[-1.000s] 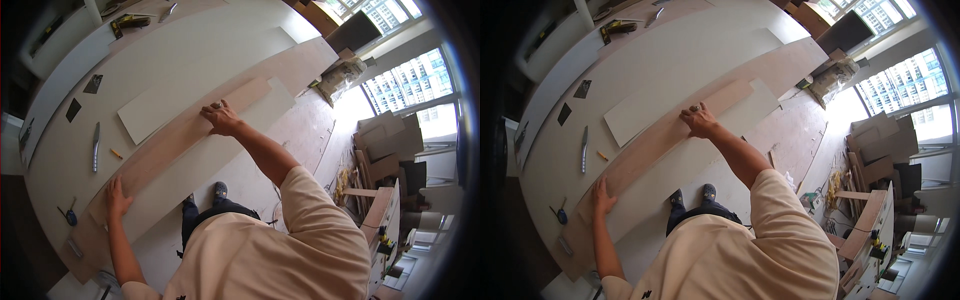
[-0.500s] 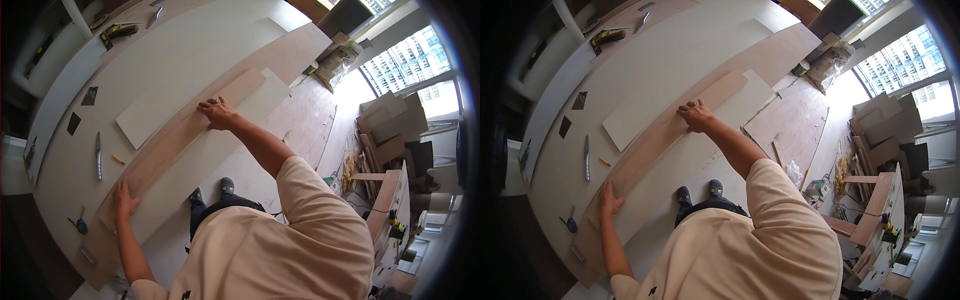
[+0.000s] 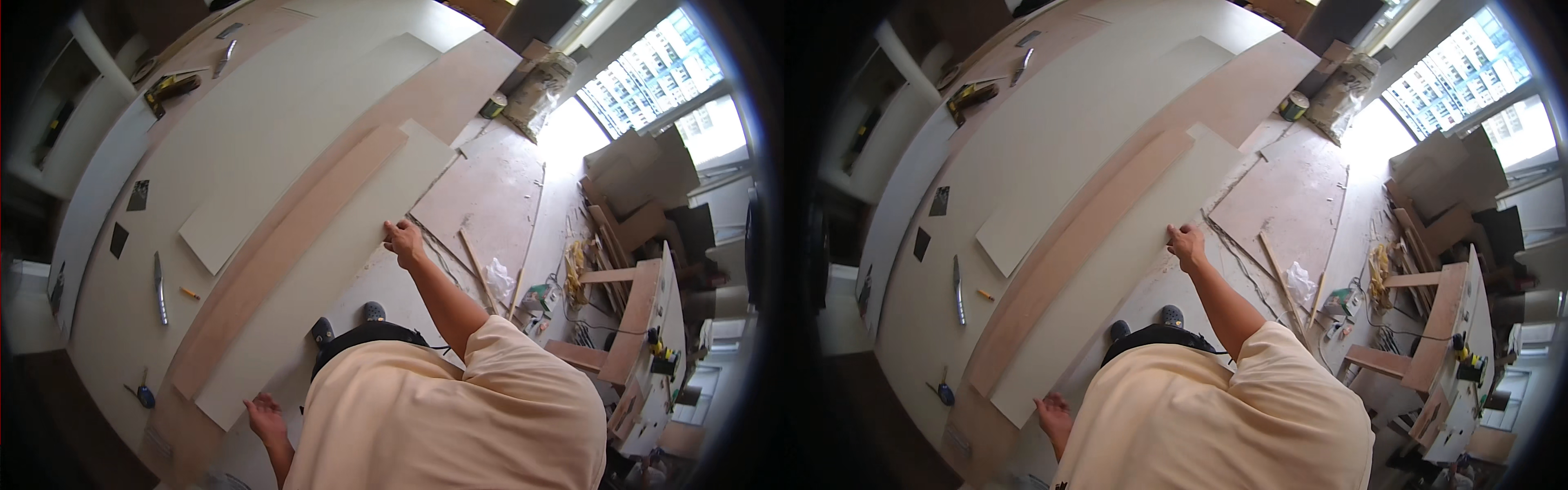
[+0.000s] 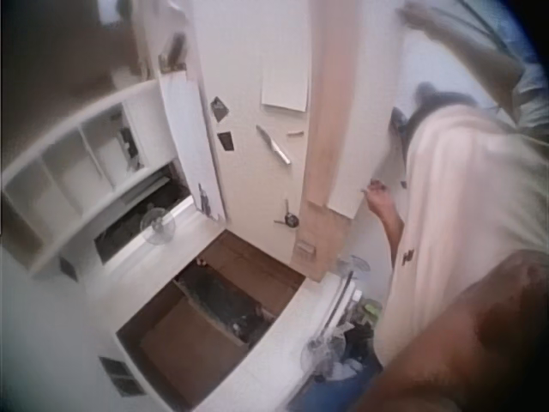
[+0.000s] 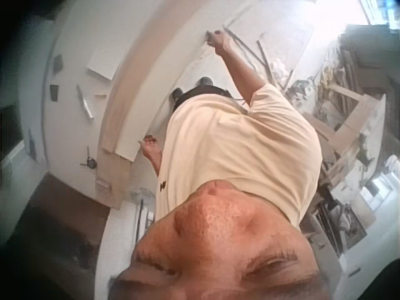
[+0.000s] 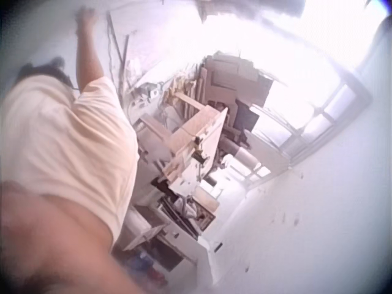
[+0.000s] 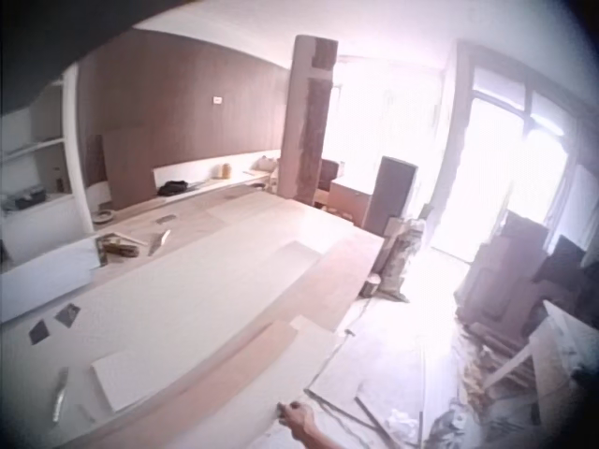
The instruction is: The recorder uses a utility knife to score and cut a wood panel or laminate piece.
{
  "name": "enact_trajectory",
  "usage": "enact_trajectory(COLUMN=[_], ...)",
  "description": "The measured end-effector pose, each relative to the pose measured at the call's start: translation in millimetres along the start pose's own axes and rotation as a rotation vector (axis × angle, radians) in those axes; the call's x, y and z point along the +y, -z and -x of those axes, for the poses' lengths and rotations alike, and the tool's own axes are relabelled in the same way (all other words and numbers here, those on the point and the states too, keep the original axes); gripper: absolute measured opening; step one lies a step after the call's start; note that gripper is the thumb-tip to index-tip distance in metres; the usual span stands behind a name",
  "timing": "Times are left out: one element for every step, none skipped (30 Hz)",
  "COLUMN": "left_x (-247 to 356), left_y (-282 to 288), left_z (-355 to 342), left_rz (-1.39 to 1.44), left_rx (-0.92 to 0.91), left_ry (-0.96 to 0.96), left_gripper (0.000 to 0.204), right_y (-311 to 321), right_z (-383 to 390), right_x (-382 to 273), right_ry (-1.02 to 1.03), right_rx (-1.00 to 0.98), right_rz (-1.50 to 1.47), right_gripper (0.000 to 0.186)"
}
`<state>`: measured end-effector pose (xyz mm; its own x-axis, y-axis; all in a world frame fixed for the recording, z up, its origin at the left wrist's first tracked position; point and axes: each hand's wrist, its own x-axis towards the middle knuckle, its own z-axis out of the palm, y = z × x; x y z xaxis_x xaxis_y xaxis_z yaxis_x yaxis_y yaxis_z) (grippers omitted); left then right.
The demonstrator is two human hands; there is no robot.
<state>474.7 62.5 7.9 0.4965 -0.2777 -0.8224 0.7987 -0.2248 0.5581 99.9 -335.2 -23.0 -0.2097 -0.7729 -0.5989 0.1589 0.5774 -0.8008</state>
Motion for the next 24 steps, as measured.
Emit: enact_trajectory(left_x=[2.9, 3.1, -9.0, -14.1, -21.1, -16.0, -19.1, -21.1, -19.0, -19.4, -19.8, -22.8, -23.7, -22.4, -19.2, -21.9, -23.5, -25.5, -23.3, -25.2, -26.6, -24.9, -24.9, -26.6], left_y=[1.4, 6.0, 24.1, 32.5, 37.7, 9.2, 3.5, 5.2, -15.2, -15.9, -14.0, -9.8, -8.0, -9.0, -9.3, -10.2, -8.3, -6.4, -5.3, -4.6, -4.2, -6.1, -7.7, -9.0], left_z=[-7.8, -11.6, -9.3, -10.0, -14.7, -32.3, -24.9, -29.5, -27.7, -26.6, -23.9, -18.8, -15.3, -15.1, -15.4, -16.2, -10.7, -4.8, -4.3, -1.9, 0.7, -1.2, -1.6, -0.7], left_rz=[0.125, 0.127, 0.157, 0.166, 0.181, 0.217, 0.258, 0.251, 0.198, 0.143, 0.151, 0.148, 0.180, 0.201, 0.219, 0.232, 0.227, 0.220, 0.216, 0.222, 0.234, 0.243, 0.243, 0.273], left_rx=[0.117, 0.120, 0.158, 0.164, 0.181, 0.100, 0.092, 0.063, 0.078, 0.078, 0.093, 0.097, 0.132, 0.140, 0.143, 0.154, 0.137, 0.118, 0.112, 0.120, 0.120, 0.105, 0.097, 0.084], left_ry=[-0.050, -0.072, -0.099, -0.113, -0.130, -0.109, -0.174, -0.172, -0.172, -0.179, -0.203, -0.217, -0.228, -0.239, -0.248, -0.243, -0.262, -0.281, -0.279, -0.280, -0.278, -0.276, -0.276, -0.270], left_gripper=[0.033, 0.030, 0.028, 0.025, 0.022, 0.016, 0.014, 0.013, 0.015, 0.017, 0.017, 0.018, 0.018, 0.018, 0.018, 0.018, 0.018, 0.018, 0.019, 0.019, 0.019, 0.019, 0.019, 0.021], right_y=[-3.2, -5.6, -18.7, -29.6, -20.5, 29.4, 15.4, 18.8, 29.1, 29.3, 19.2, 12.9, 9.1, 4.3, -2.3, 2.2, 9.6, 18.2, 13.2, 8.1, 3.9, 3.2, 2.9, 2.4], right_z=[-9.6, -15.8, -8.1, -5.2, -1.7, -45.8, -24.1, -17.5, -24.3, -24.4, -20.9, -16.9, -17.1, -21.0, -26.5, -33.5, -35.0, -35.6, -32.4, -29.7, -26.8, -25.8, -24.9, -24.0], right_x=[4.0, 10.3, 10.1, 11.4, 5.2, 28.5, 13.7, 0.2, -2.3, -1.9, -4.0, -5.1, -2.2, -1.0, -0.6, 0.5, 1.4, 3.5, 2.2, 0.6, -1.0, -4.0, -7.3, -10.6], right_ry=[-0.023, -0.036, -0.023, 0.006, -0.071, 0.344, 0.145, 0.014, -0.010, 0.001, -0.002, -0.001, -0.012, -0.022, -0.029, -0.030, -0.026, -0.021, -0.023, -0.037, -0.050, -0.043, -0.043, -0.043], right_rx=[-0.077, -0.120, -0.051, 0.003, -0.087, -0.176, -0.243, -0.221, -0.094, -0.097, -0.109, -0.103, -0.144, -0.157, -0.165, -0.173, -0.216, -0.256, -0.266, -0.219, -0.172, -0.170, -0.157, -0.142], right_rz=[-0.025, -0.009, 0.136, 0.280, 0.129, 0.392, 0.177, 0.077, -0.118, -0.147, -0.144, -0.145, -0.121, -0.111, -0.104, -0.089, -0.090, -0.093, -0.086, -0.081, -0.077, -0.081, -0.081, -0.081], right_gripper=[0.035, 0.035, 0.029, 0.024, 0.019, 0.021, 0.023, 0.025, 0.024, 0.022, 0.021, 0.020, 0.020, 0.018, 0.017, 0.017, 0.016, 0.016, 0.016, 0.016, 0.016, 0.016, 0.018, 0.021])
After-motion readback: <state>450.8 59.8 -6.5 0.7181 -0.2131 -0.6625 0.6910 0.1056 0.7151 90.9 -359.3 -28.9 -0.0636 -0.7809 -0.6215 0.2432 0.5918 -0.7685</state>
